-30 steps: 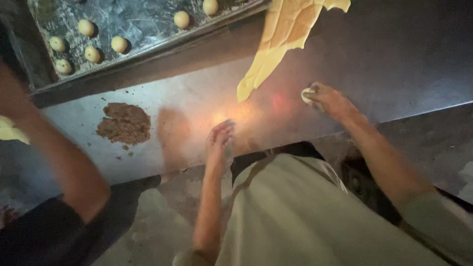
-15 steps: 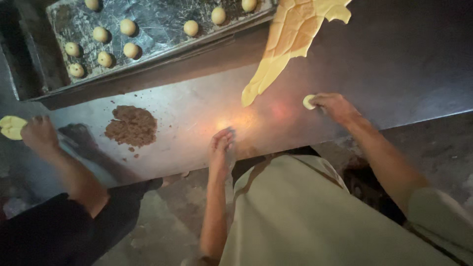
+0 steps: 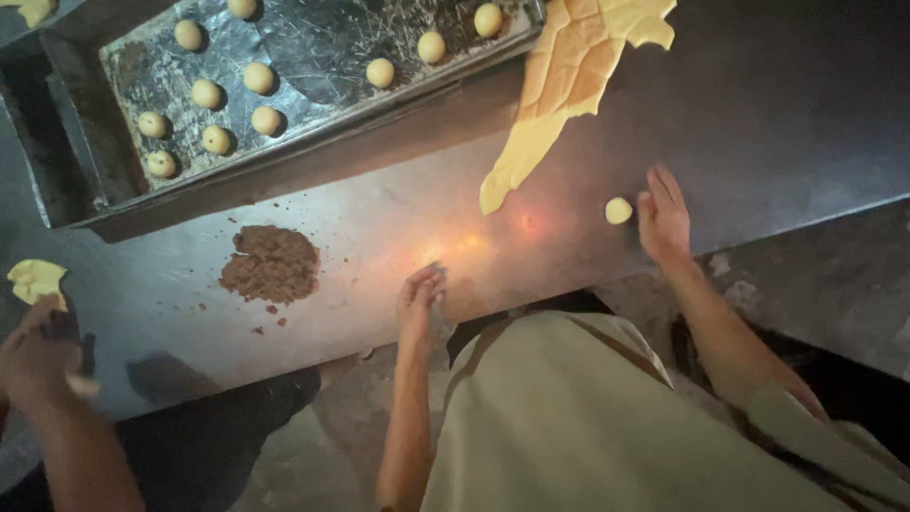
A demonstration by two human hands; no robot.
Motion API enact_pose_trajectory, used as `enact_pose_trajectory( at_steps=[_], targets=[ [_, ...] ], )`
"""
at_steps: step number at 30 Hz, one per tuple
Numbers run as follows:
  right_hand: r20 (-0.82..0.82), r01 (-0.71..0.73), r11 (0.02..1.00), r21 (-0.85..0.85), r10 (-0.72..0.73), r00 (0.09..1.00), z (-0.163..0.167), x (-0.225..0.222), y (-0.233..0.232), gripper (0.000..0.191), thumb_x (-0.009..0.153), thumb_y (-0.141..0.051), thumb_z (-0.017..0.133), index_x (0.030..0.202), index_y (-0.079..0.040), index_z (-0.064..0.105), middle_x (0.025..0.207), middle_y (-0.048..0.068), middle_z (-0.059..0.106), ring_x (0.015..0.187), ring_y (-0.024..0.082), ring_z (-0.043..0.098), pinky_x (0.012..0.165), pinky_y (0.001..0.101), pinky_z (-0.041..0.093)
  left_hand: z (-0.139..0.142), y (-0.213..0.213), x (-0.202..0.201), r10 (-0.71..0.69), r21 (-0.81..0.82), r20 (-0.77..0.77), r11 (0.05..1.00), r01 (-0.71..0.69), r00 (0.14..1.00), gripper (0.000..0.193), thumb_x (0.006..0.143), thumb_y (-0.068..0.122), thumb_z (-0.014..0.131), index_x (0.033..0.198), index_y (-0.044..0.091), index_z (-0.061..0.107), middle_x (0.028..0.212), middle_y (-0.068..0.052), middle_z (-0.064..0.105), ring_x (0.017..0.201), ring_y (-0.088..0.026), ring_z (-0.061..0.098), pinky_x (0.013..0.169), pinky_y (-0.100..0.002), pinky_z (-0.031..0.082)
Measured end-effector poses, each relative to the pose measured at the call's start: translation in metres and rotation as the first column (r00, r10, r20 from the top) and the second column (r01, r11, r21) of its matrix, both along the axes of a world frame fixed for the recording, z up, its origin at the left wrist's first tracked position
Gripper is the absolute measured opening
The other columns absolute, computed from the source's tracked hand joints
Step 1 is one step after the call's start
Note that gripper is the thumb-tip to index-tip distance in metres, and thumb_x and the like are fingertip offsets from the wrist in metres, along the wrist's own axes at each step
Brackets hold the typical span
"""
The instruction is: The person pinches off pieces of dough from a sheet on the metal table, flattens them, places a portion of brown filling from a pile in the center, folds the dough around the filling, and rolls it into a ball. The filled dough balls are placed onto a baking tray alongside balls made by a second worker.
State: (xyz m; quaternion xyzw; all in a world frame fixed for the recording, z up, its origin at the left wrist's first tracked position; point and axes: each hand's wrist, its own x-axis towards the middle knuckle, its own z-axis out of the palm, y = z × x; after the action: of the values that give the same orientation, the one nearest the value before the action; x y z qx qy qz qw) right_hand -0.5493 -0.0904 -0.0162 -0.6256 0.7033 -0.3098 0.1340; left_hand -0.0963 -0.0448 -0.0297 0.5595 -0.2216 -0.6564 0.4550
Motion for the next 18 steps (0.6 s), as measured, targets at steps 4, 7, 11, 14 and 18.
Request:
enact_pose_trajectory(
  at_steps=[4,7,11,14,18],
  targets=[
    [-0.146,-0.327,0.87,0.368,0.402,0.904,0.015,0.006,-0.032,0.071,0.087,-0.035,0.063,0.148,-0.004,0.042,0.163,0.022,0.025,0.151,0.04,0.025,0.125,0.0483,0.023,-0.008,0.005,-0.001,-0.041,0.064,0.029,0.997,0.039,0.999,0.037,0.101,0.024,0.06,0.133,0.005,0.061,0.127,-0.007,0.069,0.112,-0.017,0.065,0.097,-0.033,0.05],
    [-0.504,-0.506,0.653,0.564,0.757,0.415,0.016,0.002,-0.052,0.071,0.096,-0.043,0.056,0.15,-0.001,0.038,0.162,0.022,0.029,0.149,0.04,0.026,0.121,0.053,0.021,-0.014,0.007,-0.002,-0.096,0.073,0.19,0.994,0.084,0.977,0.04,0.1,0.028,0.06,0.132,0.003,0.062,0.128,-0.008,0.07,0.119,-0.019,0.065,0.103,-0.035,0.049],
    [-0.481,-0.567,0.769,0.294,0.632,0.608,0.007,-0.027,-0.061,0.066,0.088,-0.039,0.057,0.141,0.001,0.051,0.145,0.021,0.051,0.134,0.037,0.046,0.114,0.0538,0.033,-0.024,0.007,-0.008,0.012,0.005,0.071,1.0,-0.013,0.997,0.041,0.1,0.024,0.061,0.133,0.0,0.061,0.129,-0.014,0.067,0.121,-0.025,0.063,0.104,-0.037,0.049],
    [-0.195,-0.409,0.81,0.42,0.521,0.831,0.001,-0.049,-0.059,0.055,0.089,-0.032,0.057,0.134,-0.001,0.055,0.13,0.017,0.059,0.122,0.035,0.055,0.107,0.0496,0.04,-0.033,0.001,-0.017,0.015,0.021,0.035,1.0,-0.016,0.999,0.041,0.099,0.023,0.061,0.133,0.0,0.061,0.13,-0.015,0.067,0.12,-0.026,0.064,0.104,-0.038,0.049],
    [-0.228,-0.742,0.631,0.225,0.775,0.59,0.002,-0.061,-0.064,0.033,0.09,-0.031,0.059,0.11,-0.004,0.06,0.112,0.016,0.058,0.107,0.035,0.055,0.097,0.0513,0.043,-0.032,-0.011,-0.034,-0.008,-0.015,0.03,1.0,0.009,1.0,0.041,0.099,0.021,0.061,0.134,0.0,0.06,0.13,-0.017,0.066,0.12,-0.026,0.064,0.104,-0.039,0.05]
  ],
)
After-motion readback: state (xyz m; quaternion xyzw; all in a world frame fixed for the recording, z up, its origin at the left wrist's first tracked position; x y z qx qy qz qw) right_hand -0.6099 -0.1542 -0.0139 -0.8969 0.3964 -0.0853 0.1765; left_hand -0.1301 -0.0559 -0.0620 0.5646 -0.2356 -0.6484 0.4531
